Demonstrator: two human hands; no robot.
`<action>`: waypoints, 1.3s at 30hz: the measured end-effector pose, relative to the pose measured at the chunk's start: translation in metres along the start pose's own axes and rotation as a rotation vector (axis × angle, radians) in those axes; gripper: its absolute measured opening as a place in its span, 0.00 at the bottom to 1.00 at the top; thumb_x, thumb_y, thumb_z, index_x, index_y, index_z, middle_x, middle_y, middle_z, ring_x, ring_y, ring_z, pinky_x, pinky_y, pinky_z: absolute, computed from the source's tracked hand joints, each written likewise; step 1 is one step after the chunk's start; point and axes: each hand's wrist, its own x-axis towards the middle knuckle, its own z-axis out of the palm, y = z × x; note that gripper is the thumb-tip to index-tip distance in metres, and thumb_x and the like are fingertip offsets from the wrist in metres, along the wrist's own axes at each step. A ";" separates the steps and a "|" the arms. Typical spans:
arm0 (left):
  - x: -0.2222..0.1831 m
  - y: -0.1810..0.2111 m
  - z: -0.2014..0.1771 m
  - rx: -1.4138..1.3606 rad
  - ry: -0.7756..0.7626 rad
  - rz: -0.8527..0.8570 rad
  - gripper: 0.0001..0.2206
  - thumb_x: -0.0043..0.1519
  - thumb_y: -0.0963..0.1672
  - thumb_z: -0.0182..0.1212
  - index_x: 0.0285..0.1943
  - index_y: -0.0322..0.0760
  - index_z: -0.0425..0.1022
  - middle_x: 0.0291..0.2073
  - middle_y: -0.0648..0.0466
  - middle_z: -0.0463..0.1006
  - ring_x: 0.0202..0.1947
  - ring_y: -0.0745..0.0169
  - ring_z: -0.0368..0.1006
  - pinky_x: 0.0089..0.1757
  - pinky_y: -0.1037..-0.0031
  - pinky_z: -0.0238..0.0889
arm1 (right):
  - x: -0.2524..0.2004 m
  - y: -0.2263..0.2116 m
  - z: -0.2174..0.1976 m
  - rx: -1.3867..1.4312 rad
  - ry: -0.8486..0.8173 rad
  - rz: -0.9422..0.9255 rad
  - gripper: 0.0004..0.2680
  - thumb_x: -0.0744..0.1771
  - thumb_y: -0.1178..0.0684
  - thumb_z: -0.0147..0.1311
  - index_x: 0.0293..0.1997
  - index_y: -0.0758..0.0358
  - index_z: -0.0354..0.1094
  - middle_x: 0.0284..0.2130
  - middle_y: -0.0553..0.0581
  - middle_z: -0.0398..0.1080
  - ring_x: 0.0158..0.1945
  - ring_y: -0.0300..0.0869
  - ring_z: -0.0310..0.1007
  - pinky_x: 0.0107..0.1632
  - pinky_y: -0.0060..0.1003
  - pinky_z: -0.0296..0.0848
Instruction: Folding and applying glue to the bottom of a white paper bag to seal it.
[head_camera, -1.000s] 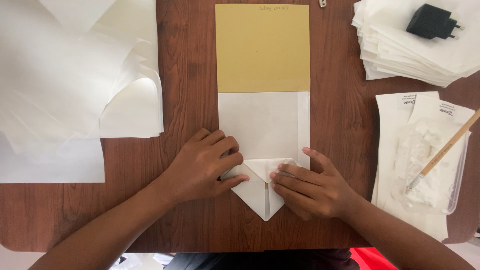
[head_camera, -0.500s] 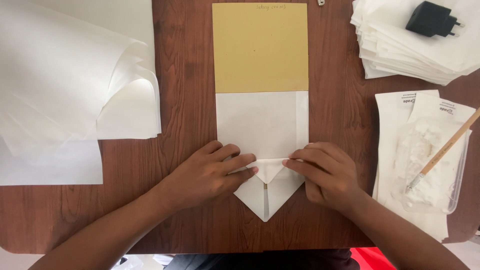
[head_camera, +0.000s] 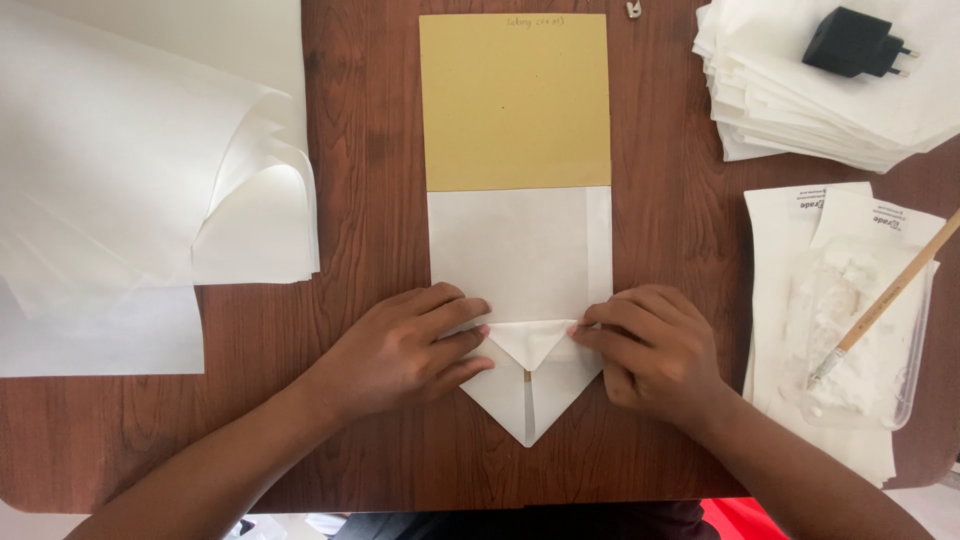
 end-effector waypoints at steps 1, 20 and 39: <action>-0.002 -0.001 0.002 -0.001 0.013 0.001 0.09 0.63 0.44 0.68 0.38 0.30 0.82 0.40 0.47 0.79 0.40 0.49 0.77 0.35 0.68 0.73 | -0.005 0.003 0.001 -0.009 0.023 0.012 0.10 0.63 0.67 0.53 0.27 0.56 0.79 0.31 0.48 0.78 0.33 0.44 0.76 0.46 0.43 0.77; 0.003 -0.001 -0.006 0.065 -0.018 -0.056 0.10 0.59 0.47 0.72 0.38 0.34 0.83 0.41 0.46 0.82 0.39 0.49 0.78 0.33 0.68 0.73 | -0.003 -0.005 -0.004 -0.149 -0.048 0.023 0.10 0.61 0.67 0.54 0.27 0.54 0.78 0.32 0.49 0.76 0.33 0.43 0.73 0.46 0.47 0.75; 0.006 0.000 0.007 -0.052 0.083 -0.230 0.05 0.60 0.43 0.70 0.35 0.37 0.80 0.39 0.52 0.78 0.35 0.55 0.74 0.32 0.68 0.68 | 0.009 -0.008 0.001 0.104 -0.238 0.347 0.02 0.64 0.53 0.65 0.36 0.54 0.78 0.35 0.48 0.73 0.39 0.44 0.73 0.47 0.42 0.65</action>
